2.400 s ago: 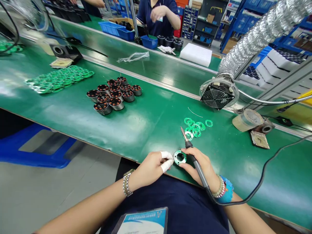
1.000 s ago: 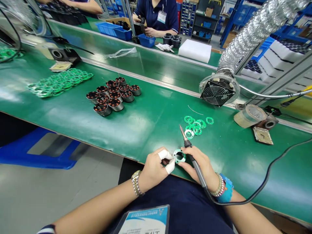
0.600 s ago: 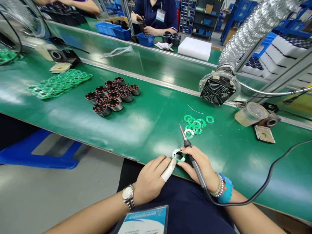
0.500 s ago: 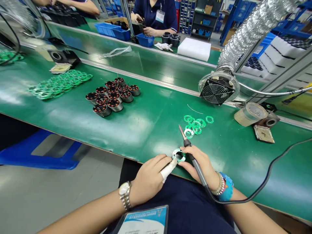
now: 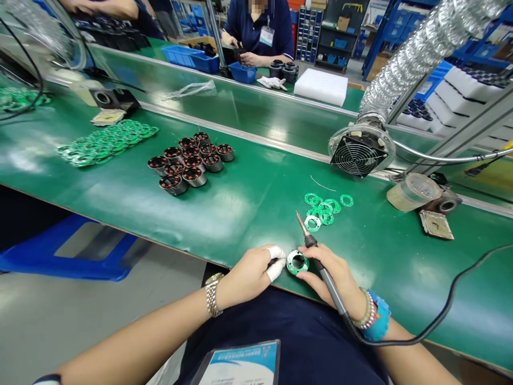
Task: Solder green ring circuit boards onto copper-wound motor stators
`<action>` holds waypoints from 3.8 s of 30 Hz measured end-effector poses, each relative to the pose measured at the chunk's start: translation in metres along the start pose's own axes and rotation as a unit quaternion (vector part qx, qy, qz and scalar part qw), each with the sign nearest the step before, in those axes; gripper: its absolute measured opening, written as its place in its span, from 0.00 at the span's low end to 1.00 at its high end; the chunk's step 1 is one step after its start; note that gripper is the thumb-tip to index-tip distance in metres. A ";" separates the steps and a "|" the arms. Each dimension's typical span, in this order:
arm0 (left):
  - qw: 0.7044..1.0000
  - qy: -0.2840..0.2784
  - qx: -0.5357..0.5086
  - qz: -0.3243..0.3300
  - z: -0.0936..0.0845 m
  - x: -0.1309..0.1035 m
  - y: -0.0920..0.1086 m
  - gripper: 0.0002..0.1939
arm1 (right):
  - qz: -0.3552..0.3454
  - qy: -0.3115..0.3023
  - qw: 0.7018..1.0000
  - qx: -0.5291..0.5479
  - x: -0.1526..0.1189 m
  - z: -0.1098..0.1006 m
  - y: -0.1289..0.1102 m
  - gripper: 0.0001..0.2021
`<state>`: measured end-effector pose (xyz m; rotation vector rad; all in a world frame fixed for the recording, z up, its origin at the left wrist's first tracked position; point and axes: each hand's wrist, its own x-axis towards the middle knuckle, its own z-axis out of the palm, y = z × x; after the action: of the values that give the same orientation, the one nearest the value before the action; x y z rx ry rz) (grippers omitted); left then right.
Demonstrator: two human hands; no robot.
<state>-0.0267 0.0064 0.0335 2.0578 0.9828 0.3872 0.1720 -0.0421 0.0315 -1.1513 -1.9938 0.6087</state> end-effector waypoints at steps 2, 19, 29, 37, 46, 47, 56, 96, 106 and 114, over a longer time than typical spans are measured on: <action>0.987 -0.062 -0.123 -0.080 0.000 0.002 0.000 0.13 | -0.002 0.001 1.000 0.000 0.001 0.001 0.000 0.14; 0.997 0.025 0.028 0.062 -0.003 0.005 -0.005 0.08 | -0.005 0.001 1.000 0.022 0.001 0.003 0.002 0.13; 0.919 -0.109 -0.335 -0.179 -0.013 0.006 -0.005 0.08 | -0.015 0.005 1.000 0.015 0.002 0.004 0.004 0.11; 0.926 -0.088 -0.341 -0.137 -0.008 0.014 -0.009 0.07 | -0.008 -0.006 1.000 0.022 0.002 0.004 0.004 0.11; 0.893 -0.016 -0.415 -0.172 0.005 0.013 0.003 0.12 | -0.006 0.010 1.000 0.014 0.002 0.006 0.004 0.11; 0.884 -0.023 -0.433 -0.174 0.004 0.014 0.002 0.14 | -0.005 0.012 1.000 0.019 0.002 0.006 0.005 0.11; 0.982 0.037 -0.161 -0.096 0.008 -0.006 -0.004 0.11 | 0.019 -0.001 0.999 0.031 -0.001 -0.007 0.000 0.17; 0.990 -0.033 -0.085 0.106 -0.017 0.011 -0.028 0.07 | -0.026 0.012 1.000 0.000 -0.005 0.008 -0.004 0.11; 0.970 -0.087 -0.077 0.214 -0.026 0.025 -0.033 0.07 | -0.027 0.011 1.000 -0.002 -0.005 0.008 -0.003 0.11; 0.970 -0.083 -0.107 0.202 -0.023 0.026 -0.030 0.04 | -0.036 0.013 0.999 -0.005 -0.005 0.009 -0.002 0.10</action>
<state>-0.0380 0.0501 0.0234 2.0468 0.3976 0.4987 0.1655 -0.0475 0.0261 -1.0836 -2.0087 0.5458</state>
